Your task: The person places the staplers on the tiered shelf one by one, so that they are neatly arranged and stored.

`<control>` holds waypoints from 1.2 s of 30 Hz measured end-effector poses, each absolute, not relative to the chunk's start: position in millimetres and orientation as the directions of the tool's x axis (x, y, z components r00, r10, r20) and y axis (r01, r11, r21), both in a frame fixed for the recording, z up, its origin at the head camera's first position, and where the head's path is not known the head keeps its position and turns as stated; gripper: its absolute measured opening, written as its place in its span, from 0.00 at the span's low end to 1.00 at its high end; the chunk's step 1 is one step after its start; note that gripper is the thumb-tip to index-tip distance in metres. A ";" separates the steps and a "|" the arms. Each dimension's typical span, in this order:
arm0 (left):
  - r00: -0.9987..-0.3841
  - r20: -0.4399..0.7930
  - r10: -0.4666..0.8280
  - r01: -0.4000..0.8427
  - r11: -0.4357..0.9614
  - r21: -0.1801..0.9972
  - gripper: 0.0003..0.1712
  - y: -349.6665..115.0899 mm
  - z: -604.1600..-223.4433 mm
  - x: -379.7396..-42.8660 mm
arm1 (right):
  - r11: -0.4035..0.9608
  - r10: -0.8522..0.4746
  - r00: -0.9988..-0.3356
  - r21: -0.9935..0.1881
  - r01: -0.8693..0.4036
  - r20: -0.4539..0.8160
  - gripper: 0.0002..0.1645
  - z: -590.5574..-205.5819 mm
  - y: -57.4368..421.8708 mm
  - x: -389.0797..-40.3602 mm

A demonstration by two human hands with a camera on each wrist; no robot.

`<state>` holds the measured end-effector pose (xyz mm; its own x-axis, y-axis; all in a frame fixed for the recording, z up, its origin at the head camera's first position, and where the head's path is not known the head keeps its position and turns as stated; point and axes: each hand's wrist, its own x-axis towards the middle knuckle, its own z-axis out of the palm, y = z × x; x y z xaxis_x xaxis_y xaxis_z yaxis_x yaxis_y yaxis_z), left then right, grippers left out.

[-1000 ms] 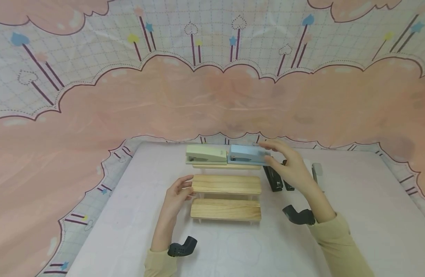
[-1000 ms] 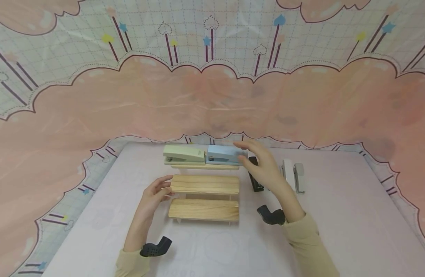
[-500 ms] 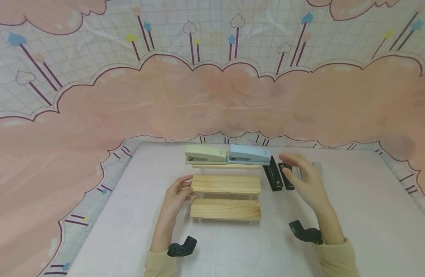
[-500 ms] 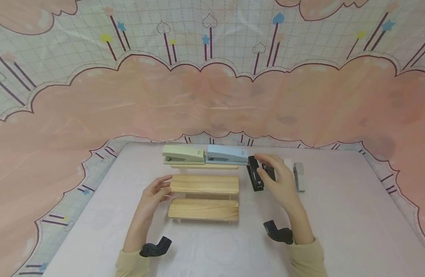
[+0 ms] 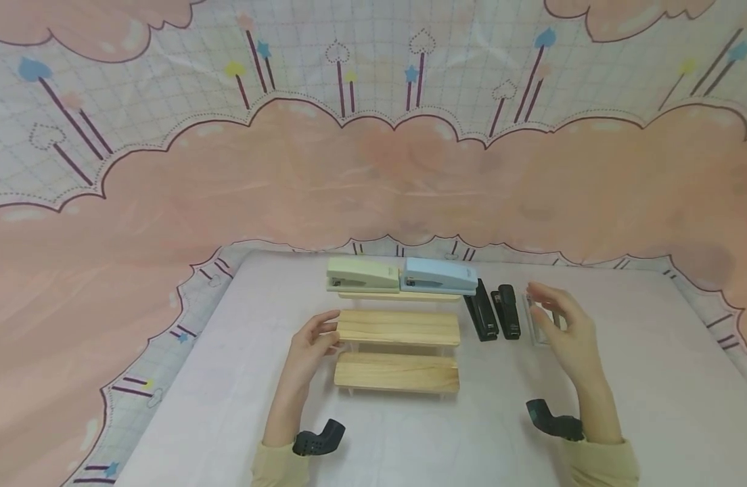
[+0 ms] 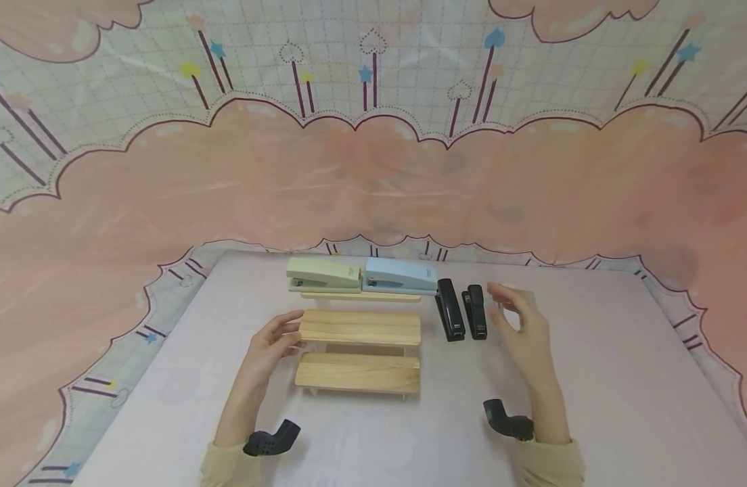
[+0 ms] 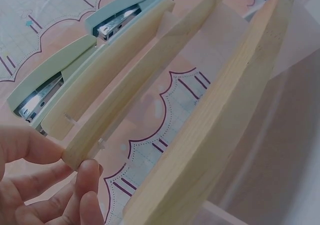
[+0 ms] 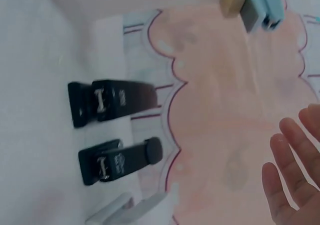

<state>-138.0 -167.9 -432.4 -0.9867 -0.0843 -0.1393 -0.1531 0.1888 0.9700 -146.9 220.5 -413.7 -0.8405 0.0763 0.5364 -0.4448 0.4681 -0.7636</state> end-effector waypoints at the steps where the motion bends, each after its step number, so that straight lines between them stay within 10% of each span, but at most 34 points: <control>1: -0.987 -0.139 -0.082 -0.152 0.189 0.970 0.24 -167.7 -432.5 -138.1 | 0.482 0.094 -0.841 -0.763 -0.430 0.533 0.22 -415.4 223.4 -147.3; 36: -0.987 -0.135 -0.088 -0.151 0.208 0.966 0.25 -164.7 -432.7 -138.3 | 0.522 0.431 -0.896 -0.839 0.155 0.103 0.31 -470.4 277.9 -166.2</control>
